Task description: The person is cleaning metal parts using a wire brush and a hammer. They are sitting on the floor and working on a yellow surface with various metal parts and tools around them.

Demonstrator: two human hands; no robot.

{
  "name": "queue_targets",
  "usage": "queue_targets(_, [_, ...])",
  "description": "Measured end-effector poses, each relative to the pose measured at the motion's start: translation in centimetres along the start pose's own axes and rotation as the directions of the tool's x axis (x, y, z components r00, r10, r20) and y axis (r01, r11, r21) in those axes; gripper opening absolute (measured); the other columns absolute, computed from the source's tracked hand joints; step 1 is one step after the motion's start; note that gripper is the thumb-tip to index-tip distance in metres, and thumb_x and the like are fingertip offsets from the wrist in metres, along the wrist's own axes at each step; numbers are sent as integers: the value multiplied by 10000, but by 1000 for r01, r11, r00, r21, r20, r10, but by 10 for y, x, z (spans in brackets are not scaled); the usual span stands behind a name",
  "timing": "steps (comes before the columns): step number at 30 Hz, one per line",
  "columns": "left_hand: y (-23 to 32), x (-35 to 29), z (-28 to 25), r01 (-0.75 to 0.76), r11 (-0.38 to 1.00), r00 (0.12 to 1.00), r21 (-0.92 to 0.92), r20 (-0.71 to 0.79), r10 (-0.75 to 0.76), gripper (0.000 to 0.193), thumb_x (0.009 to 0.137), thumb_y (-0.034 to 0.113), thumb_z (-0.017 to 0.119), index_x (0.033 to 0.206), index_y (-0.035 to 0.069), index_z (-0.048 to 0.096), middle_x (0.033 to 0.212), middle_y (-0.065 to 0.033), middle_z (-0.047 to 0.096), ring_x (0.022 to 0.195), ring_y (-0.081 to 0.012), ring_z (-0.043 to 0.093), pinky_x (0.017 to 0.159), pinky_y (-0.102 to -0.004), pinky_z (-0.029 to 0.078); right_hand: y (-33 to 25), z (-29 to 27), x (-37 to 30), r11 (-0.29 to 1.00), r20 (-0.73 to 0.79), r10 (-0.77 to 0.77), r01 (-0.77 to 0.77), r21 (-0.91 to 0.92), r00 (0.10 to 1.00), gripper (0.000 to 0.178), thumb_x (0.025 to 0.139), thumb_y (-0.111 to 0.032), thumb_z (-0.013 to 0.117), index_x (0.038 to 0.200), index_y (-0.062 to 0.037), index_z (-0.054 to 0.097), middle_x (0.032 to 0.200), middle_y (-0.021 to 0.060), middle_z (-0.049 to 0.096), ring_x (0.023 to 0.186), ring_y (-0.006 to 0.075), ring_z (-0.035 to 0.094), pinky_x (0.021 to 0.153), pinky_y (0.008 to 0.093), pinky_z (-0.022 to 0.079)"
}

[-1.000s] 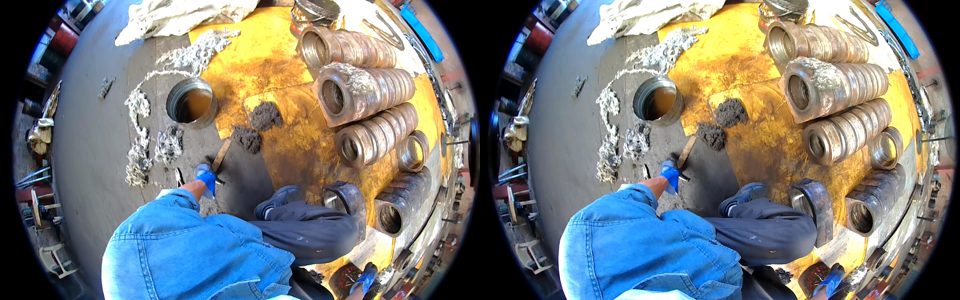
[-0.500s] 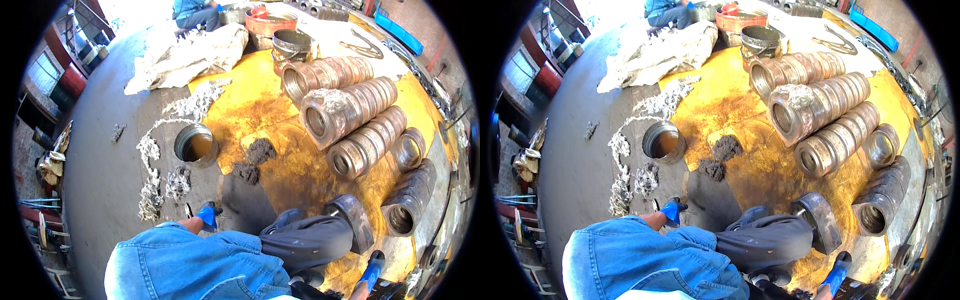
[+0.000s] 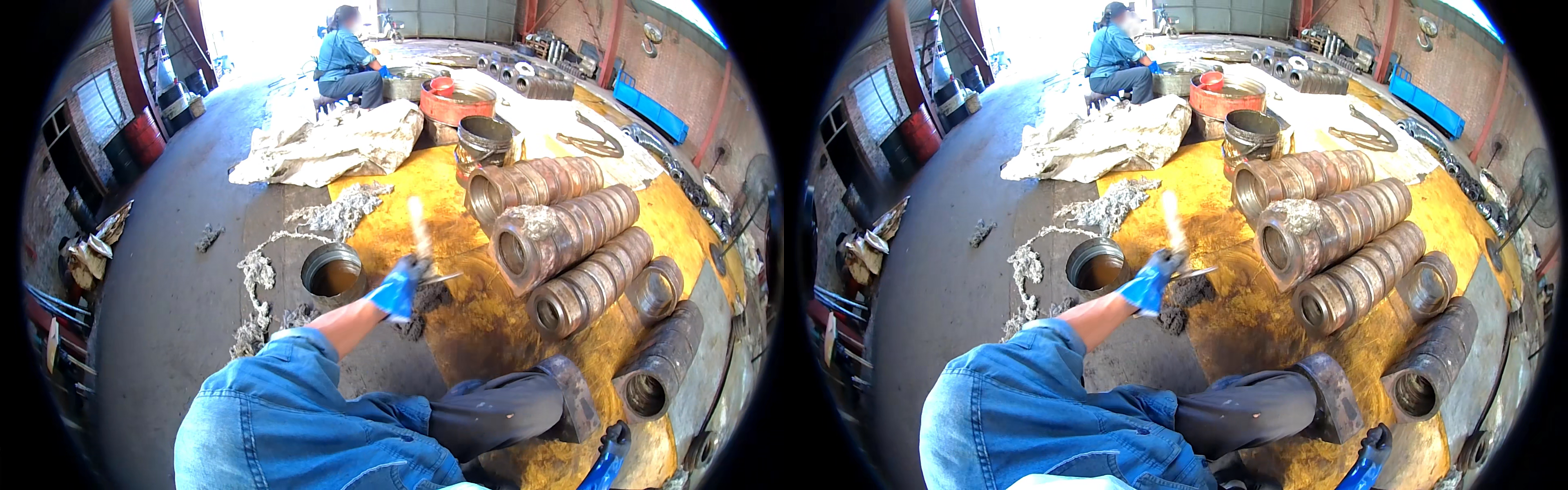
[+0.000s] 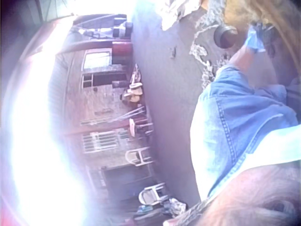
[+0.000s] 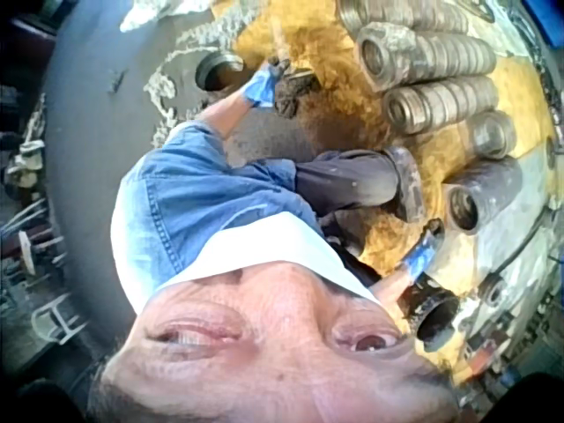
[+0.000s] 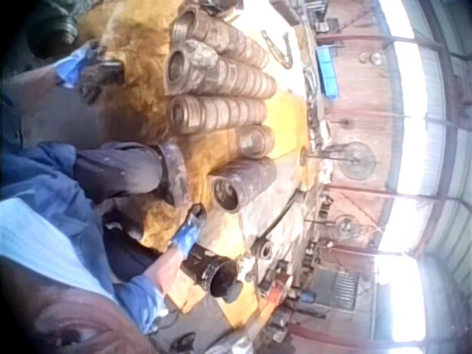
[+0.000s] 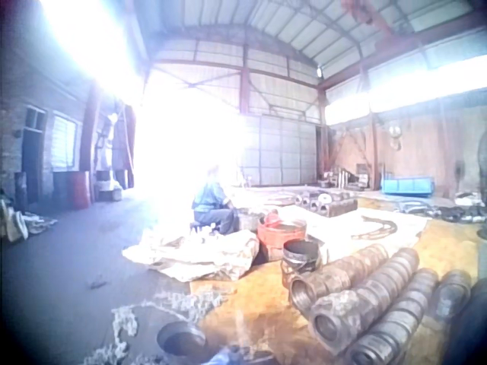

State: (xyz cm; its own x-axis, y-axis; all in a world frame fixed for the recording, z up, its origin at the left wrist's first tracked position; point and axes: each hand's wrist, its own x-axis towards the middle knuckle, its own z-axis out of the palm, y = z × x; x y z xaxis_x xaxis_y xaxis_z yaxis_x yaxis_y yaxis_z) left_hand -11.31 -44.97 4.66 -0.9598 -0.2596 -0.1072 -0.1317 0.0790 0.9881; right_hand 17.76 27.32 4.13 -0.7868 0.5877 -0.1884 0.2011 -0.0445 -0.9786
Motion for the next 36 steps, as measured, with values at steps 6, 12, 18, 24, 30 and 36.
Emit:
queue_targets(6, [133,0,148,-65,978,912,-196,387,138,252,982,257,713,1127,53,736,976,-60,740,808,-149,626,723,-330,517,-26,68,-40,992,17,80,-78,-97,997,517,992,-401,672,1408,-122,548,968,56,705,620,144,612,454,271,446])
queue_targets(12, [178,-180,246,358,866,356,-349,908,219,221,1015,238,648,1182,100,690,1006,-29,719,844,-151,637,752,-307,531,-53,96,-109,975,201,-221,216,50,954,613,994,-483,648,1457,-100,530,1190,131,708,847,200,696,635,311,570])
queue_targets(18, [177,-297,278,533,836,42,-130,991,127,211,1048,218,582,1237,148,643,1036,2,699,880,-153,649,780,-284,545,-61,86,-154,986,70,-157,152,70,985,366,1019,-259,644,1296,-19,642,1124,111,716,950,186,682,770,286,565])
queue_targets(24, [61,-280,364,460,883,-19,-91,993,113,348,1041,186,618,1335,2,613,1183,-109,689,1008,-193,662,836,-300,554,-94,108,-195,999,79,-23,26,-37,997,370,971,-237,740,1243,6,680,1139,72,718,1009,180,668,888,328,551])
queue_targets(30, [95,-354,370,361,925,-193,121,980,-53,313,971,113,716,1253,-11,659,985,-102,715,814,-180,653,675,-322,532,-19,48,-180,981,290,-153,110,159,945,386,971,-225,727,1319,-74,654,1093,34,718,888,117,644,734,284,564])
queue_targets(36, [56,-344,369,268,956,-147,117,986,-79,316,937,90,755,1231,-10,696,1117,-139,751,897,-223,712,711,-352,594,-7,81,-174,940,380,-155,18,340,912,286,978,-156,654,1252,-74,638,882,-13,654,609,55,512,534,220,442])
